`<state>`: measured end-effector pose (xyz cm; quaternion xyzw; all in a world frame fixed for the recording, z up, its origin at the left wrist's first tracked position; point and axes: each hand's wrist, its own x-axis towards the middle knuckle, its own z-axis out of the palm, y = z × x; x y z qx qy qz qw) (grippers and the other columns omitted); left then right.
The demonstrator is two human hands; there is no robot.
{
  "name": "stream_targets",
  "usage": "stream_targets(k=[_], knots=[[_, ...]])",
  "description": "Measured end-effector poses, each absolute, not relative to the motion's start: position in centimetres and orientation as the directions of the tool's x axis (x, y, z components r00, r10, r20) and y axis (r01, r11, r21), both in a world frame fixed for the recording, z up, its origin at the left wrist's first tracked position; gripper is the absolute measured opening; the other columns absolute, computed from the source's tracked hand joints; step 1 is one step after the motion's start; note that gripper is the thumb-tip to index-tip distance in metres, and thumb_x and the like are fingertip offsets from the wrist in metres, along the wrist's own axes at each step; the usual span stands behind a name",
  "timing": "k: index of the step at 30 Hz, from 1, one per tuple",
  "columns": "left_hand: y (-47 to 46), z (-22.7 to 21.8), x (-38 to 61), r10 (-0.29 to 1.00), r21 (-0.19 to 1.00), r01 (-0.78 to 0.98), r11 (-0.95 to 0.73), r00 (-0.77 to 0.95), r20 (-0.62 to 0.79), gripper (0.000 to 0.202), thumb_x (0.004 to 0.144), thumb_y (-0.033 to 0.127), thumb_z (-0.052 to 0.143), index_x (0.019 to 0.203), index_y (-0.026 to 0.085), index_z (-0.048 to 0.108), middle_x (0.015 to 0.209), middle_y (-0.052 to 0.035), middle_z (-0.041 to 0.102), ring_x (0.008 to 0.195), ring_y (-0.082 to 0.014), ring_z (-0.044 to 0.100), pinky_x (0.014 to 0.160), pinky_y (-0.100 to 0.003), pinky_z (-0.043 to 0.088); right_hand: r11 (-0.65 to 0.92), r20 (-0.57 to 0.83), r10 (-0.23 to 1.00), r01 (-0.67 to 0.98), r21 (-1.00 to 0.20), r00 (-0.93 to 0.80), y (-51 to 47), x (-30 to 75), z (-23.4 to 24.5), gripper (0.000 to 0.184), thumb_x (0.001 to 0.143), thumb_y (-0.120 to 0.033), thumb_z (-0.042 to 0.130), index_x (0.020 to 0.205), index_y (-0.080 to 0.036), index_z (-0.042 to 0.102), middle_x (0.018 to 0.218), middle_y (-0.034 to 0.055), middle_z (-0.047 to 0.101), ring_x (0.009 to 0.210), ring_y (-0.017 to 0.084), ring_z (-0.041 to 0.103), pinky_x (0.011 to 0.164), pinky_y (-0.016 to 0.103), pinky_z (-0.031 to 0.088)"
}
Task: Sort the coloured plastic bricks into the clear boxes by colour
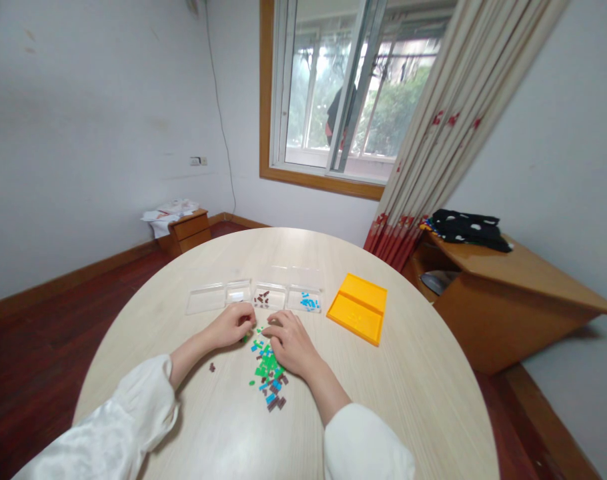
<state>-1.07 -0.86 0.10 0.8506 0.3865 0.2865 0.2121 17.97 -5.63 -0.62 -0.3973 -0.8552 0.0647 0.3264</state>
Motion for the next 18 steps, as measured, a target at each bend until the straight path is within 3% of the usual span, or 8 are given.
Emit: stream_targets(k=[8,18], knots=[[-0.9,0.0,-1.1,0.772,0.591,0.517,-0.619,0.538,0.339,0.014,0.064,0.007,0.043,0.057,0.016,0.051,0.058,0.0020,0.048,0.059,-0.0123,0.044,0.059,-0.023,0.034,0.613,0.520,0.753,0.716,-0.333,-0.403,-5.0,18.2,-1.6,0.032,0.077,-0.003,0.045,0.094,-0.020,0.066,0.101,0.0074,0.059,0.099,0.022,0.050,0.086,0.040,0.043],[-0.8,-0.1,-1.2,0.773,0.608,0.504,-0.613,0.540,0.333,0.013,0.063,0.007,0.044,0.056,0.016,0.050,0.057,0.0017,0.048,0.058,-0.0125,0.044,0.059,-0.023,0.033,0.478,0.582,0.784,0.810,-0.340,-0.218,-4.2,19.0,-2.2,0.023,0.080,-0.007,0.045,0.083,-0.017,0.066,0.089,0.0081,0.062,0.089,0.022,0.054,0.078,0.038,0.044]])
